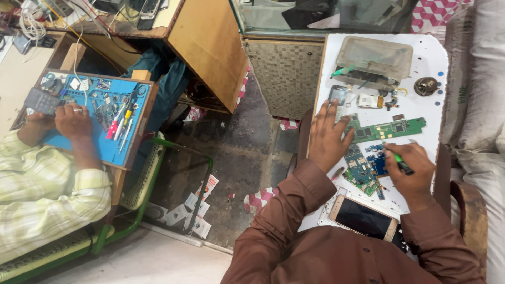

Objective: The person uses a green marker to repeatedly rub and mark specific areas on a green circuit board placed on a white work surface. The person holds the board steady with the left hand while applying the marker with the right hand. Other electronic components and a smartphone are visible on the table.

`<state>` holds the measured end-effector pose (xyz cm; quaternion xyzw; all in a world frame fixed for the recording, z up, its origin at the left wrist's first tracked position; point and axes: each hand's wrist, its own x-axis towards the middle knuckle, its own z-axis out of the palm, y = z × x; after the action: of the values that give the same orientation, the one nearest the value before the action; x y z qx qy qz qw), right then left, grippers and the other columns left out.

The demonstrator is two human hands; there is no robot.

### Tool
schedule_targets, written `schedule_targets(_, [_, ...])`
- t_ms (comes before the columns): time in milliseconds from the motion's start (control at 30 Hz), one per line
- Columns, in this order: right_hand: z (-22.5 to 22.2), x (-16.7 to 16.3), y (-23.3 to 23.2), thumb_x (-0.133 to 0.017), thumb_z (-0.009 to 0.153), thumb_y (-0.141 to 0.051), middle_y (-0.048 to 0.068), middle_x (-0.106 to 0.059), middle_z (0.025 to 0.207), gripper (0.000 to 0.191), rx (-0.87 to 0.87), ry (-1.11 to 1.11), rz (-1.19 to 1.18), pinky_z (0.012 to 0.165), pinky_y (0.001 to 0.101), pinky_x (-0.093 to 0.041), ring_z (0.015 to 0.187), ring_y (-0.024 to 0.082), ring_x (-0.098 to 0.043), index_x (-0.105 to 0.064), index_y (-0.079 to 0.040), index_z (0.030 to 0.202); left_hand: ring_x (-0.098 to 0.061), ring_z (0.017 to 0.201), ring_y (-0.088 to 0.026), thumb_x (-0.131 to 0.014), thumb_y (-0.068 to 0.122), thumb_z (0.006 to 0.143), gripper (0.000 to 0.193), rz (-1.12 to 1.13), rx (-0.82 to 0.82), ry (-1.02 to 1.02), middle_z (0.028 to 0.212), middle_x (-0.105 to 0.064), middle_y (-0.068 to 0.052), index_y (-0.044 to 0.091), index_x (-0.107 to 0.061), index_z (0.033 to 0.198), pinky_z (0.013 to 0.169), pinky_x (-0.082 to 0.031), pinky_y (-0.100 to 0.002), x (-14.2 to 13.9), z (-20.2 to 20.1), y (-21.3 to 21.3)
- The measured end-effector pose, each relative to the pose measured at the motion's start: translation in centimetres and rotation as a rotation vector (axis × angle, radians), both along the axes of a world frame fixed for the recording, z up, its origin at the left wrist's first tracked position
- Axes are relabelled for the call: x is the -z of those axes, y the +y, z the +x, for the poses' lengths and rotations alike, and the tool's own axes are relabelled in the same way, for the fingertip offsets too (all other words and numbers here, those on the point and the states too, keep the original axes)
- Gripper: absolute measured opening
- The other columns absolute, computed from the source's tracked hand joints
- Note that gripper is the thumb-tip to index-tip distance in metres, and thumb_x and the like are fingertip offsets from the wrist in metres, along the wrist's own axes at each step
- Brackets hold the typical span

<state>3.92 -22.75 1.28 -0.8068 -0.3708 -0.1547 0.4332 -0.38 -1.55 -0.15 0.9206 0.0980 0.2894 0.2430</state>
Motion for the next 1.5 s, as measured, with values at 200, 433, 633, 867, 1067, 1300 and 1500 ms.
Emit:
schedule_targets(200, [-0.43, -0.01, 0.16, -0.071, 0.104, -0.009, 0.01, -0.073, 0.101, 0.013, 0.112, 0.051, -0.004, 0.079, 0.0326, -0.05, 0.088, 0.02, -0.065, -0.076, -0.005, 0.115, -0.035, 0.154, -0.037, -0.073, 0.027, 0.091, 0.032, 0.01, -0.002, -0.002, 0.158, -0.046, -0.019, 0.01, -0.073, 0.118, 0.119, -0.035, -0.06, -0.15, -0.15, -0.01])
schedule_targets(433, [-0.25, 0.0, 0.34, -0.071, 0.102, -0.011, 0.009, -0.074, 0.103, 0.012, 0.057, 0.016, -0.012, 0.083, 0.0339, -0.049, 0.09, 0.021, -0.066, -0.075, -0.007, 0.113, -0.035, 0.153, -0.038, -0.073, 0.027, 0.09, 0.033, 0.001, 0.005, 0.006, 0.157, -0.046, -0.019, 0.01, -0.072, 0.119, 0.12, -0.033, -0.059, -0.52, -0.4, 0.14])
schedule_targets(633, [-0.11, 0.14, 0.55, -0.071, 0.1, -0.012, 0.009, -0.075, 0.101, 0.011, 0.015, 0.021, -0.012, 0.089, 0.0378, -0.048, 0.092, 0.02, -0.067, -0.076, -0.007, 0.11, -0.035, 0.153, -0.038, -0.073, 0.026, 0.091, 0.033, 0.002, 0.014, 0.008, 0.156, -0.048, -0.018, 0.009, -0.072, 0.119, 0.12, -0.034, -0.057, -0.69, -0.41, 0.31])
schedule_targets(867, [-0.12, 0.15, 0.73, -0.069, 0.104, -0.013, 0.008, -0.075, 0.107, 0.011, -0.002, 0.012, 0.049, 0.103, 0.0398, -0.049, 0.099, 0.02, -0.07, -0.074, -0.008, 0.112, -0.037, 0.152, -0.037, -0.074, 0.025, 0.09, 0.033, 0.005, 0.016, 0.023, 0.157, -0.048, -0.017, 0.009, -0.073, 0.119, 0.119, -0.034, -0.056, -0.61, -0.38, 0.45])
schedule_targets(1067, [-0.11, 0.34, 0.54, -0.07, 0.103, -0.013, 0.011, -0.075, 0.106, 0.014, 0.093, 0.078, 0.041, 0.089, 0.0353, -0.051, 0.094, 0.022, -0.067, -0.075, -0.005, 0.114, -0.037, 0.152, -0.037, -0.074, 0.025, 0.09, 0.032, 0.003, 0.02, 0.035, 0.157, -0.047, -0.017, 0.009, -0.073, 0.118, 0.119, -0.033, -0.056, -0.58, -0.31, 0.58])
schedule_targets(1300, [-0.48, 0.1, 0.62, -0.068, 0.102, -0.008, 0.011, -0.075, 0.106, 0.012, 0.089, 0.036, 0.101, 0.085, 0.0338, -0.054, 0.093, 0.022, -0.069, -0.074, -0.004, 0.112, -0.037, 0.151, -0.037, -0.074, 0.025, 0.09, 0.031, -0.001, 0.02, 0.023, 0.157, -0.048, -0.016, 0.009, -0.074, 0.117, 0.119, -0.034, -0.056, -0.71, -0.51, 0.66])
schedule_targets(1500, [-0.55, -0.42, 1.07, -0.071, 0.098, -0.007, 0.012, -0.075, 0.101, 0.011, 0.041, 0.035, 0.05, 0.085, 0.0351, -0.054, 0.091, 0.023, -0.069, -0.075, -0.002, 0.108, -0.039, 0.151, -0.037, -0.074, 0.025, 0.09, 0.032, 0.016, 0.017, 0.018, 0.157, -0.048, -0.015, 0.008, -0.074, 0.118, 0.118, -0.036, -0.055, -0.78, -0.51, 0.7])
